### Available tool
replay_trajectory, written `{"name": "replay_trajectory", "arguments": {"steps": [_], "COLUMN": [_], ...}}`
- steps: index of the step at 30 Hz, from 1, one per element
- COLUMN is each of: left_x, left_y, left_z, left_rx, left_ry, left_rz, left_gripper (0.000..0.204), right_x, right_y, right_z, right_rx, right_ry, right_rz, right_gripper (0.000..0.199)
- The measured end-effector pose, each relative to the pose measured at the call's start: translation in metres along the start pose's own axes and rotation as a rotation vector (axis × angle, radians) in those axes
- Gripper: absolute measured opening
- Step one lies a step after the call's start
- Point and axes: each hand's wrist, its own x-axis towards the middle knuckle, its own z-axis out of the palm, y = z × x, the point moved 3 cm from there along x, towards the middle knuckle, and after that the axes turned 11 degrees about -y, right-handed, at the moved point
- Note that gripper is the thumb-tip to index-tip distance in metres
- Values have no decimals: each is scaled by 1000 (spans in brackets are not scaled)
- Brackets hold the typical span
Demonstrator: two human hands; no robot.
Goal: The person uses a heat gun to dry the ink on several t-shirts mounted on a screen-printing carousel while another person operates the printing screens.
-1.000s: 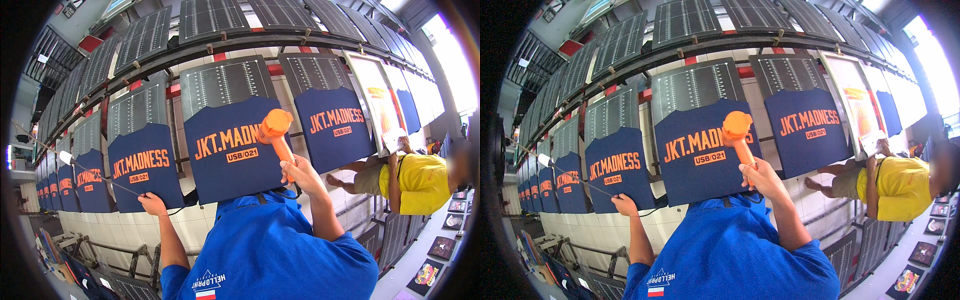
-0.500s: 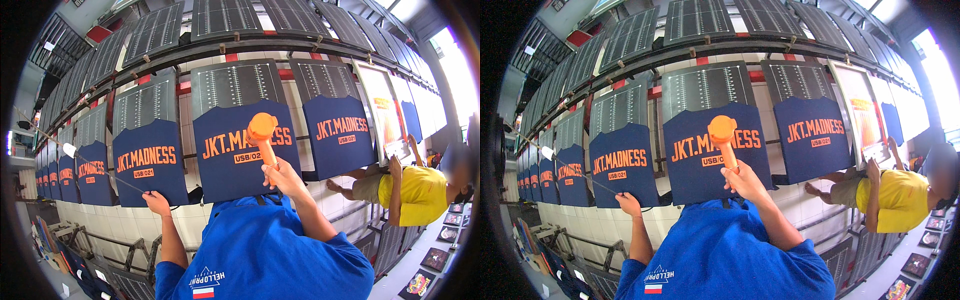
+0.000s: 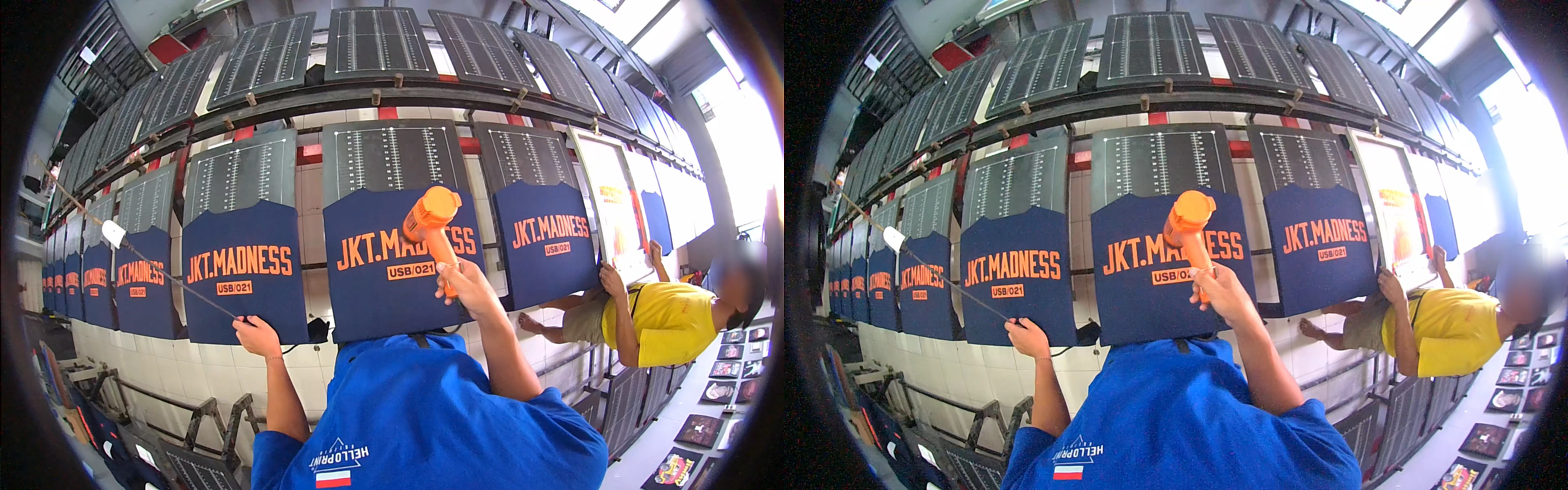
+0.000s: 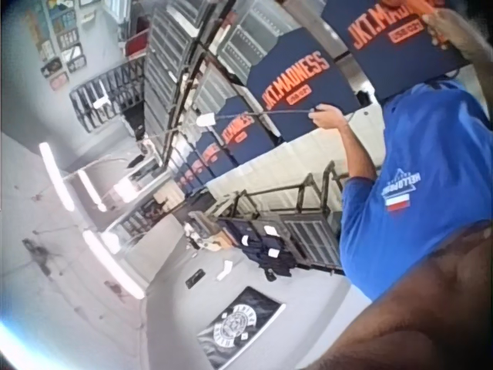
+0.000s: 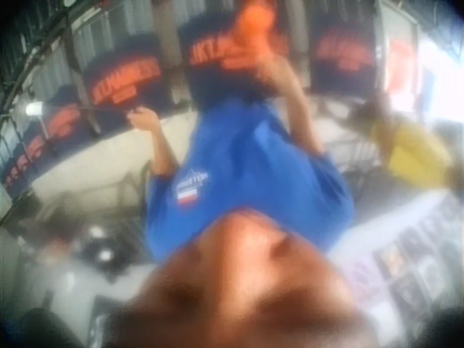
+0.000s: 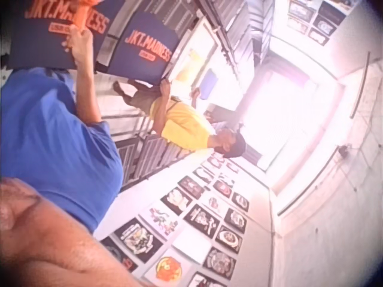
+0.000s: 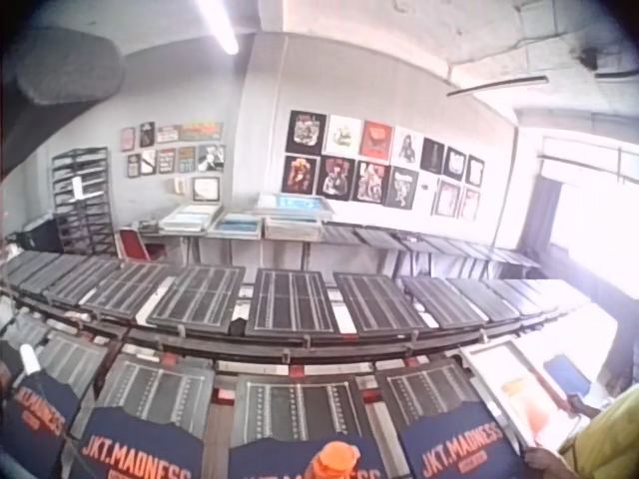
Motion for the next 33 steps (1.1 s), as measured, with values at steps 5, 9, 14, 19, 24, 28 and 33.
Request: {"name": "replay_trajectory", "arguments": {"steps": [5,9,14,19,24,28,33], "left_x": [3,4,5,4,3,2,0], "left_y": [-5,-11,-6,-16,-20,-18,-17], "left_z": [1,1,0,6,6,9,9], "left_rx": [-57,-63,-66,-120,-164,-131,-173], "left_ry": [-8,-12,-31,29,39,31,108], "left_rz": [-4,8,-4,65,85,58,142], "left_gripper": [23,25,25,25,25,24,23], "right_x": [7,9,8,-8,-24,-18,-8], "right_y": [-1,-3,0,4,11,6,17], "right_z": [15,23,25,43,42,65,76], "right_rx": [-51,-63,-49,-213,-66,-189,-114], "right_ry": [24,31,67,115,-141,-53,-236], "right_rz": [-27,-16,-34,34,73,15,-27], "right_gripper": [27,28,30,32,34,31,35]}}
